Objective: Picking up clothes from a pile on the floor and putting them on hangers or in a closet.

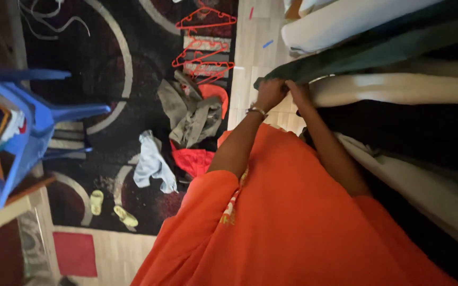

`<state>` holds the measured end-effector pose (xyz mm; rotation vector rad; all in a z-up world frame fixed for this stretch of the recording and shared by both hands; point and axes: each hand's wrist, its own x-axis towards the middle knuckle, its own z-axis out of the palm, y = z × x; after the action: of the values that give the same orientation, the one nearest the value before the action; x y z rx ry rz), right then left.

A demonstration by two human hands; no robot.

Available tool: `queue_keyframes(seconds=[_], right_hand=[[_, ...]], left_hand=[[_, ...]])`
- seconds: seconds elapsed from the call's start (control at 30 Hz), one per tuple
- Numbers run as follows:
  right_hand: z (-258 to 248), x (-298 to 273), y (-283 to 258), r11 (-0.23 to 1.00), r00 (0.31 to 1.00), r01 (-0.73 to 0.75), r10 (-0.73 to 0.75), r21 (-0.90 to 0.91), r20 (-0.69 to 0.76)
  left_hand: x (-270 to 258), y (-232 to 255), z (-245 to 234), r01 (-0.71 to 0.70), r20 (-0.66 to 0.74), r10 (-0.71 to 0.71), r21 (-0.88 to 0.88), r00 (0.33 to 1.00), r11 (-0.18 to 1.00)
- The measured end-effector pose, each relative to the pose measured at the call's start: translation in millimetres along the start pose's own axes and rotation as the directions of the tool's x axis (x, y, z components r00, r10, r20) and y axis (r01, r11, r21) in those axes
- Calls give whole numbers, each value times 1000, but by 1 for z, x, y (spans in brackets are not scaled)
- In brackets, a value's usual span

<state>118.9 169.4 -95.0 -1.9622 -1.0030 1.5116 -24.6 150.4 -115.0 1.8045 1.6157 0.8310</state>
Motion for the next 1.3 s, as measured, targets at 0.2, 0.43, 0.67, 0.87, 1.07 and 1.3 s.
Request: queue_keyframes(seconds=[0.2, 0.43, 0.67, 0.87, 1.07, 1.3], right_hand=[[11, 76, 137, 956, 970, 234, -218, -175, 107], [12, 56, 156, 948, 823, -169, 286, -268, 492], [67, 24, 157, 934, 726, -104, 306, -342, 616], [112, 83, 232, 810, 743, 369, 37, -455, 669], [156, 53, 203, 654, 747, 592, -226, -471, 625], [246, 24, 174, 658, 764, 558, -170, -505, 622]], left_hand=[[-113, -80, 16, 260, 213, -386, 453, 898, 853], [-127, -11, -95, 686, 329, -763, 337, 556, 645], [-190, -82, -36, 741, -240, -704, 129, 669, 659], [-209, -77, -87, 690, -378, -580, 327, 721, 646], [-231, -114, -102, 673, -313, -596, 348, 740, 653], [-242, -189, -120, 601, -210, -569, 394, 795, 695]])
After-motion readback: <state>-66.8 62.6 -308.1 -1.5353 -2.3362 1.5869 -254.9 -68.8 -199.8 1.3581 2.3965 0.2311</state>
